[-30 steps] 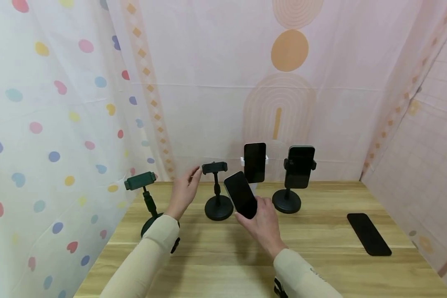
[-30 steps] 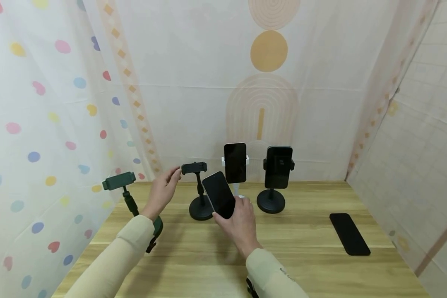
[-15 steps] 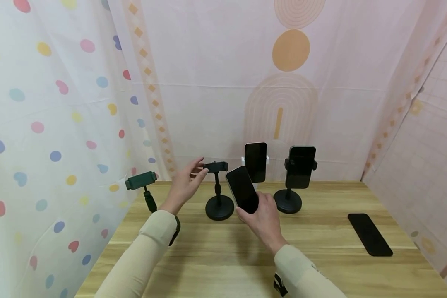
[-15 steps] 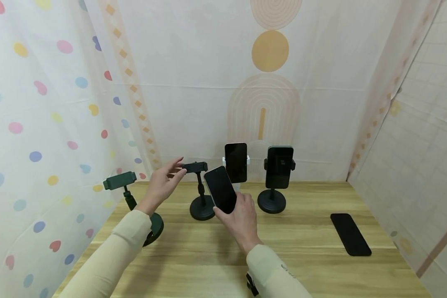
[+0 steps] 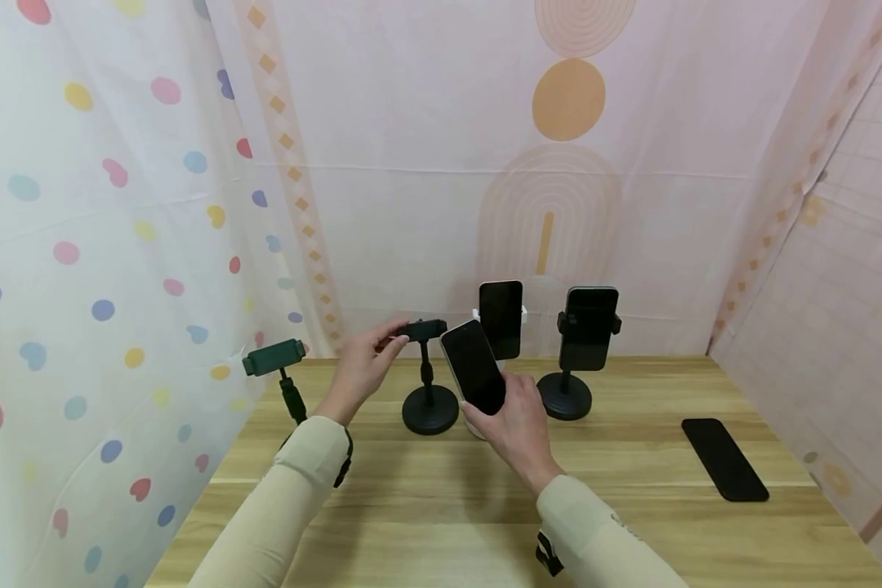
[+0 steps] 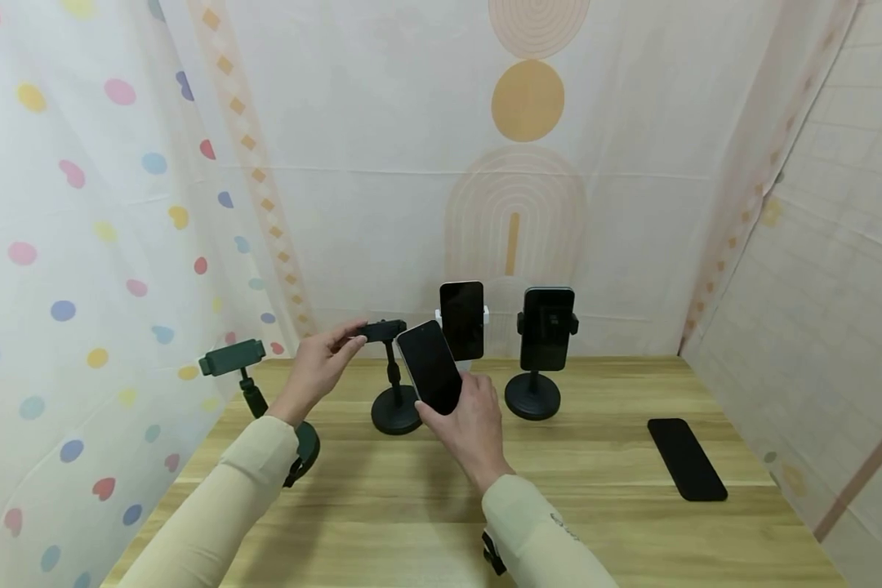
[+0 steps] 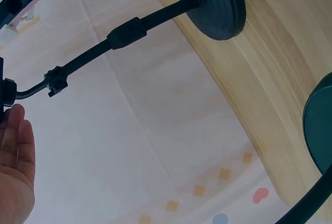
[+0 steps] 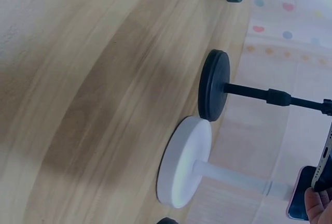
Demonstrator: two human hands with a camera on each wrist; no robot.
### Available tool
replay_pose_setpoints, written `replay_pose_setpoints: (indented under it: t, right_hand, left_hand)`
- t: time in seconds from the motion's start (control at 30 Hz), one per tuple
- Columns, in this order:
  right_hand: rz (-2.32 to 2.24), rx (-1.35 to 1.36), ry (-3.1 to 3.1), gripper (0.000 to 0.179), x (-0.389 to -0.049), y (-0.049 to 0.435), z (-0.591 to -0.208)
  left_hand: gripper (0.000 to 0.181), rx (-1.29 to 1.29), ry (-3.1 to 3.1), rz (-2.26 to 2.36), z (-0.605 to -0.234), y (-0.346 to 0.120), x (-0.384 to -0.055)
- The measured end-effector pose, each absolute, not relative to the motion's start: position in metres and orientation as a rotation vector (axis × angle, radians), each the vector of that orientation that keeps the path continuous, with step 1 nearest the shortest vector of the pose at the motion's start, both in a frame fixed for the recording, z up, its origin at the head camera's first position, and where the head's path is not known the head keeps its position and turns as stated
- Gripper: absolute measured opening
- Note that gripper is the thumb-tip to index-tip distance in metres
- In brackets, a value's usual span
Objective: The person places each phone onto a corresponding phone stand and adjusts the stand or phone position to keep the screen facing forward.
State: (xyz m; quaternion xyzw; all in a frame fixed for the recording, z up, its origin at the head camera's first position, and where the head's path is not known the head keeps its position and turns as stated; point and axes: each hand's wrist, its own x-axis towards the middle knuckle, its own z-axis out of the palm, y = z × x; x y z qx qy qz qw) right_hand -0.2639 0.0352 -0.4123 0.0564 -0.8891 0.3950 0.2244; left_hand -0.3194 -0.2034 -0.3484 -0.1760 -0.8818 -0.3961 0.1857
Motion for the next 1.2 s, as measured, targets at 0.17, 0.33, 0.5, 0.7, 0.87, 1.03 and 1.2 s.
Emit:
replay_pose_setpoints:
  t: [0.17, 0.33, 0.5, 0.7, 0.87, 1.03, 1.2]
  right_hand:
    - [1.1, 0.165, -2.455, 0.077, -0.264, 0.031, -0.408]
    - [1.109, 0.186, -2.433, 0.075, -0.267, 0.026, -0.403]
    - [1.19, 0.185, -2.439, 0.074, -0.27, 0.019, -0.397]
    - [1.263, 0.165, -2.453, 0.075, -0.274, 0.011, -0.386]
    - [1.256, 0.177, -2.44, 0.076, -0.279, 0.005, -0.379]
    - [1.277, 0.192, -2.439, 0.075, -0.281, -0.001, -0.373]
    - [1.303, 0.199, -2.436, 0.07, -0.283, -0.008, -0.367]
  left_hand:
    - [0.037, -0.496, -2.467, -1.116, -0.351, -0.203, -0.32]
    - [0.036, -0.505, -2.447, -1.113, -0.352, -0.2, -0.319]
    - [0.035, -0.515, -2.421, -1.11, -0.353, -0.197, -0.317]
    - [0.032, -0.537, -2.376, -1.079, -0.353, -0.194, -0.316]
    - [0.031, -0.539, -2.36, -1.055, -0.353, -0.192, -0.316]
    - [0.03, -0.548, -2.352, -1.044, -0.353, -0.192, -0.316]
    - [0.031, -0.533, -2.362, -1.062, -0.353, -0.192, -0.316]
